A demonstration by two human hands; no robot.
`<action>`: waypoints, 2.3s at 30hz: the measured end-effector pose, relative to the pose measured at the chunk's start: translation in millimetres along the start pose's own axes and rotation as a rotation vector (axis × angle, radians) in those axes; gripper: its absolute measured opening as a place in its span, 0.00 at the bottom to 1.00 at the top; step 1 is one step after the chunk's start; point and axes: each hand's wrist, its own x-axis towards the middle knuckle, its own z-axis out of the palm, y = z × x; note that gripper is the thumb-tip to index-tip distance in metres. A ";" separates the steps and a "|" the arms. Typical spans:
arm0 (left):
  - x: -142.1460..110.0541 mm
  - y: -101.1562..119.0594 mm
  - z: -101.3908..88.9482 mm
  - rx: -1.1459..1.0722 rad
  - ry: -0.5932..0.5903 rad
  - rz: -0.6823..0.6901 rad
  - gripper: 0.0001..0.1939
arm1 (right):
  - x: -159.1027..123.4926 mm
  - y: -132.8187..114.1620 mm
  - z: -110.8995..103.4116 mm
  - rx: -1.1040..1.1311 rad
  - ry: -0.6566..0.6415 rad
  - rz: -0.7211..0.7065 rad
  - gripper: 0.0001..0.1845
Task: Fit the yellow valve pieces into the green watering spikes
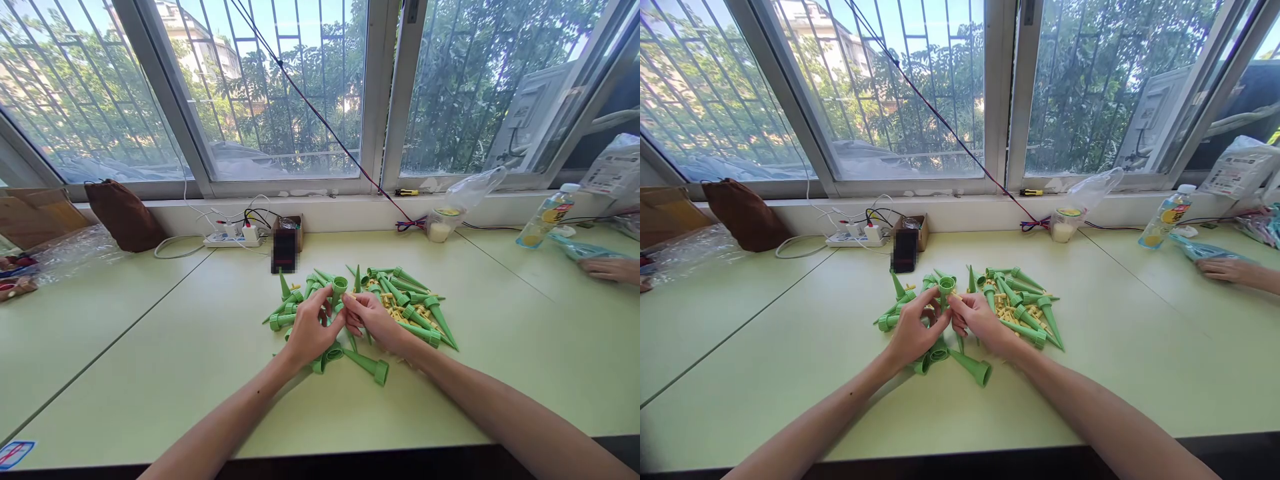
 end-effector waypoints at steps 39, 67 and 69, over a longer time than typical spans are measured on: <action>2.2 5.1 -3.3 0.005 -0.035 -0.120 0.18 | -4.5 -1.9 -3.3 -0.089 -0.001 -0.049 0.26; 3.0 10.3 -4.9 -0.029 -0.058 -0.096 0.14 | -6.6 1.4 -4.3 -0.027 -0.019 -0.059 0.26; 2.8 11.0 -4.7 -0.025 -0.058 -0.099 0.14 | -6.8 1.7 -4.3 -0.026 -0.017 -0.052 0.26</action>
